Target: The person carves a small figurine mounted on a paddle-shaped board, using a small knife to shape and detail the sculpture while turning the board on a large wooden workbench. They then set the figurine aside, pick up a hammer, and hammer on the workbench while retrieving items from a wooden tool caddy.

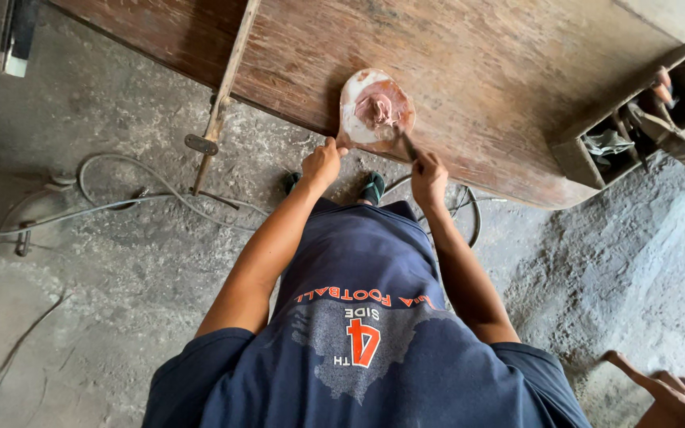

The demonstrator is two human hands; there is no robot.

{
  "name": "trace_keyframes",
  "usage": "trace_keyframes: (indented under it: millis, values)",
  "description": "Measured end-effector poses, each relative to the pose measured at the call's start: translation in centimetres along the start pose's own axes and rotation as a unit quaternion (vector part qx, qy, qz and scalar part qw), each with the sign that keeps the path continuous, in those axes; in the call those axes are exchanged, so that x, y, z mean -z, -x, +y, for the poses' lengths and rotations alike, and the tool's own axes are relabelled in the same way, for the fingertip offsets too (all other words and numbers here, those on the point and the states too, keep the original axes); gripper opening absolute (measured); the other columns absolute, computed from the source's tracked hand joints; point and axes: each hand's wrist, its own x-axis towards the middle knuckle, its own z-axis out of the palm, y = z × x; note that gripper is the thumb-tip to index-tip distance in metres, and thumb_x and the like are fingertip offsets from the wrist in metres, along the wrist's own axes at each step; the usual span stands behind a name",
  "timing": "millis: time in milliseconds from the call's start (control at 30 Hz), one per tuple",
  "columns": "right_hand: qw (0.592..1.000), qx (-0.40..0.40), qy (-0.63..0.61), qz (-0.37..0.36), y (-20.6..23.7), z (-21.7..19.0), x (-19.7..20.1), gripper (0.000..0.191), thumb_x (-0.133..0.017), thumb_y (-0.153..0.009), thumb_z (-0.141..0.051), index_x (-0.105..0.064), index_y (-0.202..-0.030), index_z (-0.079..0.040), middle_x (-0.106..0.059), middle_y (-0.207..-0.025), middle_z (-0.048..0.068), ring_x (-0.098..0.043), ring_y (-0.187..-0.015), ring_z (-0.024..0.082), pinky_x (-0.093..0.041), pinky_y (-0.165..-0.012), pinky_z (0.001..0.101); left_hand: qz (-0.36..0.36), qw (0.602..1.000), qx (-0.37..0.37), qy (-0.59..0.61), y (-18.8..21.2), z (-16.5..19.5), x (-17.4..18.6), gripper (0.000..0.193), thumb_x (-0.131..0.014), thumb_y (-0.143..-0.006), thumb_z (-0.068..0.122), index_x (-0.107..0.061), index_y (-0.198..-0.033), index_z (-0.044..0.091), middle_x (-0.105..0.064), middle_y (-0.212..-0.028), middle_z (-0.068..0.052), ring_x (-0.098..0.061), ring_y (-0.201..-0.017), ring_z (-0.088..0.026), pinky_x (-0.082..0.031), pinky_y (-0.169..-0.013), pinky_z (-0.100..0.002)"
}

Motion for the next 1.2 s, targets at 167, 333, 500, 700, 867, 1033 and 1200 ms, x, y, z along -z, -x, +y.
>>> trace_keyframes:
  millis: [167, 333, 500, 700, 867, 1033, 1200]
  values:
    - [1.0, 0.004, 0.022, 0.014, -1.7, -0.7, 0.2, 0.028, -0.065, -0.089, 0.003, -0.075, -0.115, -0.006, -0.071, -0.095, 0.019, -0.069, -0.084, 0.037, -0.055, -0.077, 0.0429, -0.014, 1.0, 0.002, -0.006, -0.4, -0.3, -0.4, 0.041, -0.048, -0.105, 0.043, -0.054, -0.117, 0.005, -0.071, -0.104, -0.028, -0.069, -0.1, -0.048, -0.053, -0.084, -0.059]
    - [0.998, 0.008, -0.033, -0.045, -2.0, -1.2, 0.5, 0.034, -0.062, -0.089, 0.006, -0.075, -0.119, -0.004, -0.07, -0.101, 0.022, -0.069, -0.086, 0.039, -0.055, -0.076, 0.0421, 0.019, 0.999, -0.032, -0.007, -0.4, -1.0, -1.6, 0.04, -0.047, -0.105, 0.044, -0.056, -0.116, 0.006, -0.071, -0.105, -0.028, -0.068, -0.099, -0.049, -0.053, -0.082, -0.06]
    - [1.0, 0.001, -0.009, 0.015, -0.8, -1.6, -0.5, 0.028, -0.062, -0.093, 0.004, -0.072, -0.117, -0.004, -0.069, -0.098, 0.021, -0.069, -0.085, 0.04, -0.055, -0.075, 0.0443, -0.001, 1.0, 0.0, -0.002, -1.0, -2.0, -2.1, 0.042, -0.05, -0.102, 0.046, -0.055, -0.119, 0.007, -0.07, -0.104, -0.029, -0.068, -0.1, -0.049, -0.051, -0.084, -0.061]
    - [0.996, 0.001, 0.027, -0.083, 1.5, -2.7, -2.6, 0.033, -0.062, -0.088, 0.004, -0.072, -0.117, -0.005, -0.067, -0.096, 0.022, -0.067, -0.086, 0.042, -0.054, -0.076, 0.0481, 0.012, 1.0, -0.016, 0.0, -0.8, -2.4, -2.5, 0.039, -0.052, -0.104, 0.043, -0.055, -0.118, 0.006, -0.071, -0.104, -0.029, -0.069, -0.097, -0.048, -0.054, -0.081, -0.059]
    - [0.999, 0.032, 0.005, -0.005, 1.5, -2.9, -1.5, 0.038, -0.058, -0.088, 0.007, -0.072, -0.121, -0.005, -0.07, -0.102, 0.02, -0.068, -0.092, 0.039, -0.056, -0.082, 0.0469, 0.015, 1.0, -0.01, -0.007, -0.9, -2.3, -2.8, 0.037, -0.05, -0.105, 0.041, -0.055, -0.118, 0.006, -0.071, -0.103, -0.029, -0.07, -0.096, -0.048, -0.054, -0.081, -0.06]
    - [0.996, 0.08, -0.024, 0.025, 0.3, -2.8, -0.5, 0.041, -0.055, -0.088, 0.009, -0.072, -0.123, -0.006, -0.072, -0.107, 0.02, -0.07, -0.095, 0.038, -0.056, -0.083, 0.0453, 0.012, 1.0, -0.014, 0.001, -1.0, -2.2, -2.7, 0.036, -0.05, -0.105, 0.04, -0.055, -0.117, 0.006, -0.071, -0.103, -0.029, -0.07, -0.096, -0.048, -0.053, -0.081, -0.059]
    - [0.999, -0.036, -0.001, -0.037, -0.9, -1.9, -0.5, 0.033, -0.063, -0.09, 0.004, -0.074, -0.12, -0.008, -0.068, -0.093, 0.021, -0.068, -0.08, 0.038, -0.055, -0.073, 0.0443, 0.002, 1.0, -0.024, 0.016, -0.9, -1.9, -2.3, 0.034, -0.046, -0.108, 0.036, -0.055, -0.118, 0.004, -0.072, -0.105, -0.028, -0.071, -0.097, -0.046, -0.055, -0.081, -0.058]
